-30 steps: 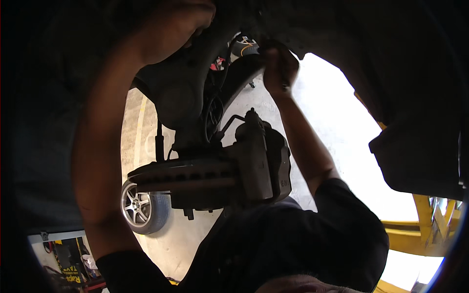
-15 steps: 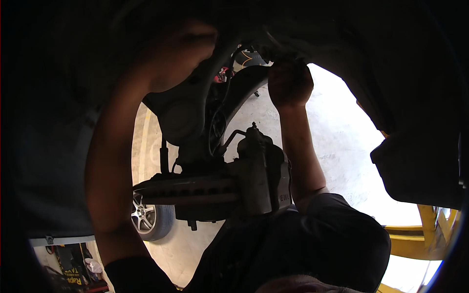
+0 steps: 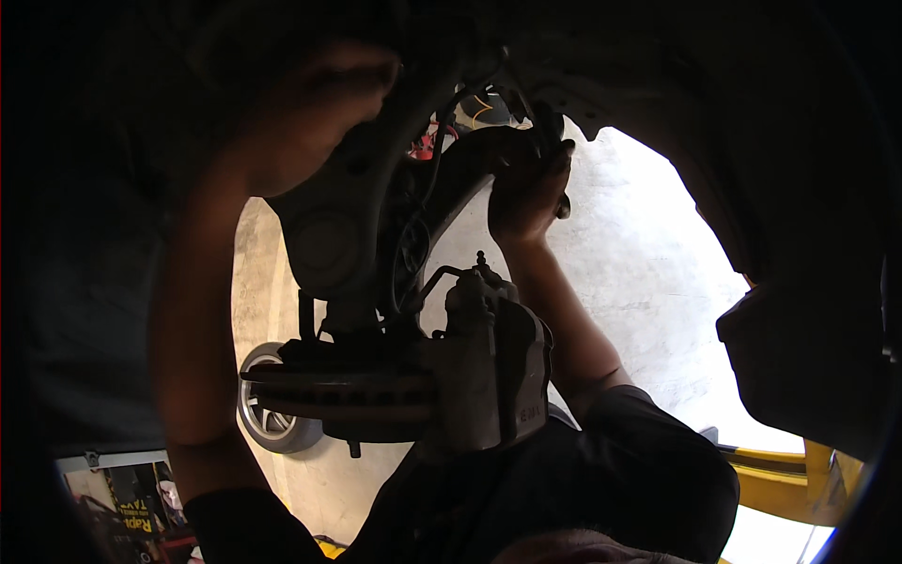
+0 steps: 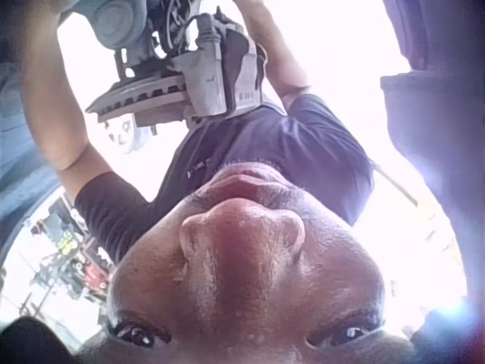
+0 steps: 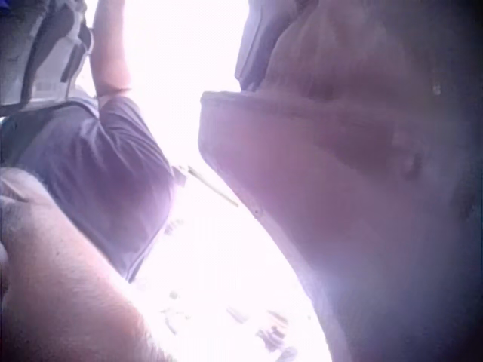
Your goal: Using a wrench to tighten or loosen bolts on a vehicle's suspension assembly.
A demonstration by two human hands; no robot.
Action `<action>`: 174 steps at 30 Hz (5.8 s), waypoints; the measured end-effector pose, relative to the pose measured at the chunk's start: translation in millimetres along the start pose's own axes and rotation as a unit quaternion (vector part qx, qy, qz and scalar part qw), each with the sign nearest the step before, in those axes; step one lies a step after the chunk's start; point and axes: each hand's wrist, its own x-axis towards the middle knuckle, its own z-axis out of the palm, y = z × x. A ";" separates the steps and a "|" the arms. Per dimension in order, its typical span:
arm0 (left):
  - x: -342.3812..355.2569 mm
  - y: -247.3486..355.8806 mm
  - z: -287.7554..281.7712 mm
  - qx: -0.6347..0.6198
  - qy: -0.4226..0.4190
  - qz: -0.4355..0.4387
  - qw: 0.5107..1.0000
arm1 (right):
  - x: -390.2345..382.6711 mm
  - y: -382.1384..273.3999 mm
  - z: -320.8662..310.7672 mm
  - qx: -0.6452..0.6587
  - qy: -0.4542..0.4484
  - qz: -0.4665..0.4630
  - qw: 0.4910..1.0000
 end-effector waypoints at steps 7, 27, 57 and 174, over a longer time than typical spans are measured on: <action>-10.6 1.7 9.5 0.067 -0.014 0.020 0.997 | 32.6 8.1 -17.9 0.352 -0.070 0.080 0.930; 4.8 -22.0 -12.4 -0.055 -0.008 -0.036 0.998 | 30.2 -32.6 -56.3 0.111 0.070 -0.002 0.991; 14.7 2.9 6.1 0.040 -0.012 0.026 0.999 | 156.4 -166.5 129.8 -0.811 -0.154 -0.201 0.527; 3.3 -1.9 -4.4 -0.044 -0.019 0.021 0.999 | 24.2 -6.4 -60.0 -0.391 0.035 -0.050 0.918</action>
